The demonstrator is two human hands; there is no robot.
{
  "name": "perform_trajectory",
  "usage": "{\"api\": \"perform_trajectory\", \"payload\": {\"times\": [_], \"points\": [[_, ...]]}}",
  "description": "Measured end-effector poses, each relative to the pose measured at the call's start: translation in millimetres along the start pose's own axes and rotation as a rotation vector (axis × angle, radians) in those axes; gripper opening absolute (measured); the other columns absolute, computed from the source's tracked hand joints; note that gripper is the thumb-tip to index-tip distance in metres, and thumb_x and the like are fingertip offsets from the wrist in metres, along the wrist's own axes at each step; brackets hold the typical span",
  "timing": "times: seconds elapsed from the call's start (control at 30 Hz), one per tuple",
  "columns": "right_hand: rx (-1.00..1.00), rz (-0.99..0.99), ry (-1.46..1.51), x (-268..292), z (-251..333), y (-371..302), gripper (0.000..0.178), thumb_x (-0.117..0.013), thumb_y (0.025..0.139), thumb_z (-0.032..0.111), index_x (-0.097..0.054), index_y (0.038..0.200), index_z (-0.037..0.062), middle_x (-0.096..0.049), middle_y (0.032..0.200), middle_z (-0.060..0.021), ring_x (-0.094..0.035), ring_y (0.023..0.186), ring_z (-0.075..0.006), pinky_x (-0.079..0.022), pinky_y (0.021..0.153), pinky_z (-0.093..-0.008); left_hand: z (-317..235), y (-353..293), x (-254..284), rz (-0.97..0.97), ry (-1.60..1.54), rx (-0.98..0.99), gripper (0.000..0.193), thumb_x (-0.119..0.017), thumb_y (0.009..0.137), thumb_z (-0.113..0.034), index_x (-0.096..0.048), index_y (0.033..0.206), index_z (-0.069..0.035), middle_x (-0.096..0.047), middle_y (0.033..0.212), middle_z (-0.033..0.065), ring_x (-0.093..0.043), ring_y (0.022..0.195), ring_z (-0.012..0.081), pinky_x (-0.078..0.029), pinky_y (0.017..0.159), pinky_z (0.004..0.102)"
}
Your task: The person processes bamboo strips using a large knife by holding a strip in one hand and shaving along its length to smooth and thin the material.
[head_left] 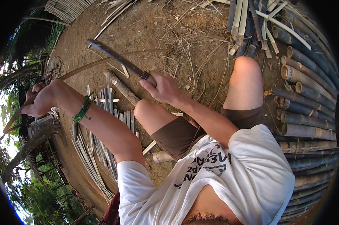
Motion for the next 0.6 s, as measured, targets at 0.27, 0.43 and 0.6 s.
{"api": "perform_trajectory", "payload": {"times": [0.27,0.43,0.6], "points": [[-0.618,0.036,-0.132,27.2,-186.7,-26.9,0.060,-0.039,0.097,0.067,-0.053,0.079,0.0112,-0.043,0.057,0.0065,-0.038,0.043,-0.0055,-0.030,0.034,-0.0261,-7.0,-24.3,-15.9,0.098,-0.097,0.089,0.053,-0.037,0.101,-0.057,-0.037,0.073,-0.012,-0.040,0.065,0.0016,-0.028,0.046,0.0144,-0.023,0.045,0.0290],[-0.355,0.000,0.030,20.7,-95.0,-31.0,0.055,-0.046,0.096,0.063,-0.055,0.079,0.0122,-0.047,0.056,0.0038,-0.046,0.043,-0.0112,-0.036,0.036,-0.0293,-14.4,-31.9,-17.5,0.247,-0.050,0.031,0.051,-0.035,0.100,-0.056,-0.037,0.071,-0.014,-0.039,0.064,0.0007,-0.031,0.047,0.0151,-0.025,0.047,0.0292],[-0.037,-0.049,0.094,14.2,-48.2,-30.2,0.051,-0.045,0.099,0.058,-0.054,0.078,0.0117,-0.043,0.053,0.0055,-0.041,0.039,-0.0107,-0.034,0.033,-0.0296,-11.8,-27.7,-7.7,0.205,0.005,0.081,0.051,-0.039,0.098,-0.059,-0.039,0.074,-0.014,-0.041,0.065,0.0006,-0.033,0.050,0.0160,-0.031,0.052,0.0321]]}}
Point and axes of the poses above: each hand's wrist, its own y-axis towards the middle knuckle, its own x-axis out of the back of the hand, z = x × y, the point moved 6 cm from there along y, towards the middle knuckle
